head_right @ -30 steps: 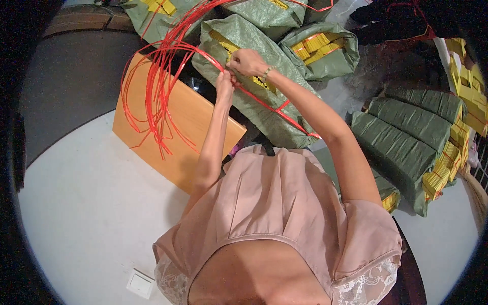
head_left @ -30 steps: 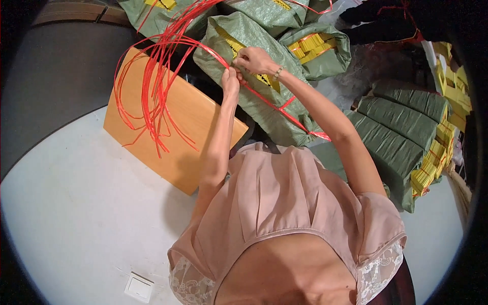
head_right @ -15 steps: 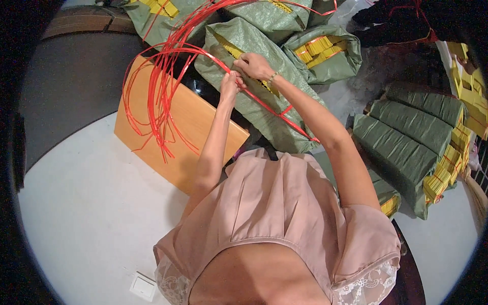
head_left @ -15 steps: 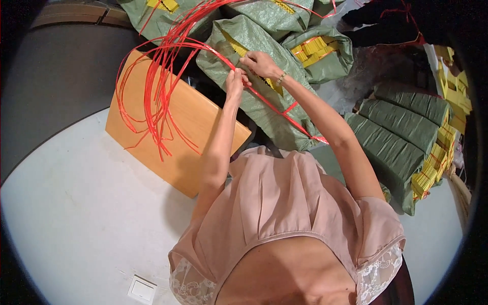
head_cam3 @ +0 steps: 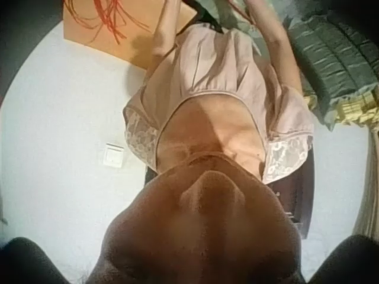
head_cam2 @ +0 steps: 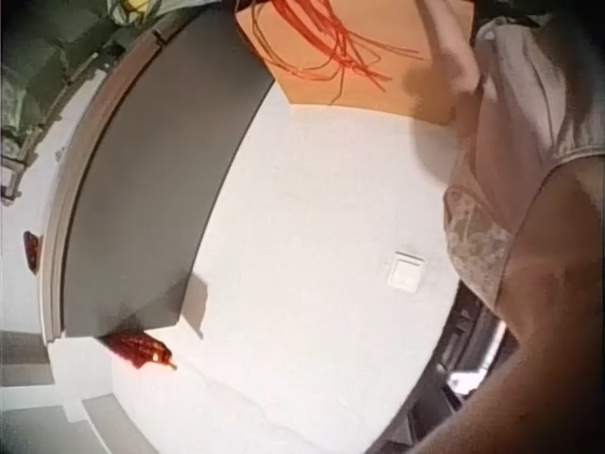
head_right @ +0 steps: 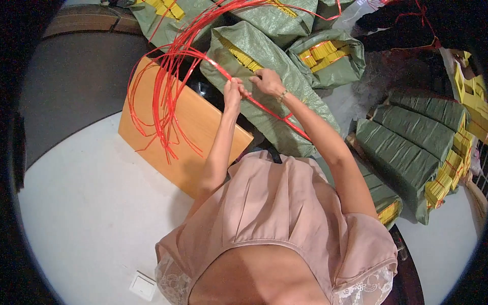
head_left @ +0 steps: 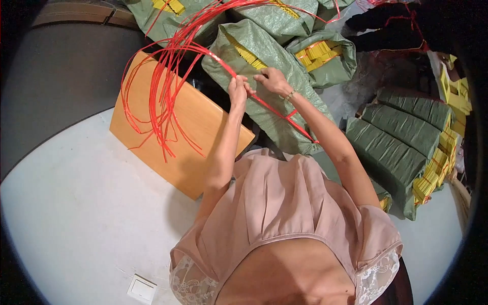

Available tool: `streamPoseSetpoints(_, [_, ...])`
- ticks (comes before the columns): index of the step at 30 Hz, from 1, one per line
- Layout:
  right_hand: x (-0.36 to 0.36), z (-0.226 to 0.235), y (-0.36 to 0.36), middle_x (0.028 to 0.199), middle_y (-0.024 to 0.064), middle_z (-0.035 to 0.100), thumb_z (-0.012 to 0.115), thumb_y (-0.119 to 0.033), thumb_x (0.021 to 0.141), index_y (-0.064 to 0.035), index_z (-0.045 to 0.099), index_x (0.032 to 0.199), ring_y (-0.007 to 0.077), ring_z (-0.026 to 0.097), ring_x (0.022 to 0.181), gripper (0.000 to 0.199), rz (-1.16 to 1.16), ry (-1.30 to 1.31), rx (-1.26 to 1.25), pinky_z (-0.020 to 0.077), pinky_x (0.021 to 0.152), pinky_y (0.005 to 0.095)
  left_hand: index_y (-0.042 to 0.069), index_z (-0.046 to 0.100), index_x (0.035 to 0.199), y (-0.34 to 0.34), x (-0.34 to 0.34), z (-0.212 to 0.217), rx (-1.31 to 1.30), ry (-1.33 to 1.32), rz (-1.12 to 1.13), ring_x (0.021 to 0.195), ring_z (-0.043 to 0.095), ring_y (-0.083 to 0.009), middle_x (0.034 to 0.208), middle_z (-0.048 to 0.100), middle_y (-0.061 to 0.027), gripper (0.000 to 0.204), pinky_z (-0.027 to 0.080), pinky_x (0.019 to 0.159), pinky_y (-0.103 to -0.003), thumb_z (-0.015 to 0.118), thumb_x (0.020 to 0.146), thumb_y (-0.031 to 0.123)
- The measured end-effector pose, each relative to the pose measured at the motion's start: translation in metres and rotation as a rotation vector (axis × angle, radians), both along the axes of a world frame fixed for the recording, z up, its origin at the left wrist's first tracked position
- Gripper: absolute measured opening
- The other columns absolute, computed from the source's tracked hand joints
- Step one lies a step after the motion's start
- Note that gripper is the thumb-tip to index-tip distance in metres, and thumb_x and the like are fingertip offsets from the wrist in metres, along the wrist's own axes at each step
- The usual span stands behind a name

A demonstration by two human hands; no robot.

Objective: Bundling stacks of yellow paper products using red plastic ties and packaging them into large green bags.

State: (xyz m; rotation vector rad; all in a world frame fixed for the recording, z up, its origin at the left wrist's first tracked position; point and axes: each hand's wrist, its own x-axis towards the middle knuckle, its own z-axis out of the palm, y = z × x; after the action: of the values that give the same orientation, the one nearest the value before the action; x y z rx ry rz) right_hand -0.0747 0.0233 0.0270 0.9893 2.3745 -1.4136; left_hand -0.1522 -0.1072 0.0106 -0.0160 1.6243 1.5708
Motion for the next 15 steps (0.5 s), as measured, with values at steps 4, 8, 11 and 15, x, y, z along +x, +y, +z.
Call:
streamPoseSetpoints(4, [-0.001, -0.007, -0.006, 0.074, 0.0191, 0.059, 0.057, -0.032, 0.079, -0.0036, 0.061, 0.083, 0.0345, 0.058, 0.071, 0.029, -0.032, 0.058, 0.102, 0.0432, 0.064, 0.0417, 0.0, 0.05, 0.089, -0.021, 0.008, 0.005, -0.128, 0.116, 0.059, 0.044, 0.045, -0.0105, 0.056, 0.043, -0.0017, 0.029, 0.048, 0.046, -0.028, 0.033, 0.095, 0.023])
streamPoseSetpoints(8, [0.0, -0.011, -0.004, 0.073, 0.0192, 0.058, 0.055, -0.031, 0.08, -0.0035, 0.06, 0.081, 0.0356, 0.057, 0.071, 0.028, -0.054, 0.083, 0.083, 0.0421, 0.064, 0.0432, -0.003, 0.057, 0.095, -0.029, 0.01, 0.019, -0.266, 0.245, -0.062, 0.045, 0.047, -0.0095, 0.054, 0.044, -0.0014, 0.033, 0.045, 0.046, -0.026, 0.034, 0.094, 0.022])
streamPoseSetpoints(11, [0.0, -0.01, -0.006, 0.072, 0.0191, 0.058, 0.055, -0.031, 0.08, -0.0025, 0.058, 0.078, 0.036, 0.057, 0.07, 0.029, -0.059, 0.103, 0.045, 0.0417, 0.063, 0.043, -0.003, 0.058, 0.099, -0.029, 0.008, 0.027, -0.333, 0.281, -0.165, 0.045, 0.048, -0.0096, 0.054, 0.046, -0.0015, 0.034, 0.042, 0.046, -0.024, 0.035, 0.094, 0.021])
streamPoseSetpoints(15, [-0.001, -0.009, -0.008, 0.071, 0.019, 0.057, 0.056, -0.031, 0.08, -0.0015, 0.057, 0.075, 0.0358, 0.056, 0.069, 0.03, -0.069, 0.124, 0.038, 0.0411, 0.062, 0.0425, -0.003, 0.059, 0.101, -0.026, 0.005, 0.026, -0.359, 0.249, -0.17, 0.045, 0.048, -0.01, 0.055, 0.048, -0.0017, 0.033, 0.041, 0.046, -0.024, 0.036, 0.094, 0.021])
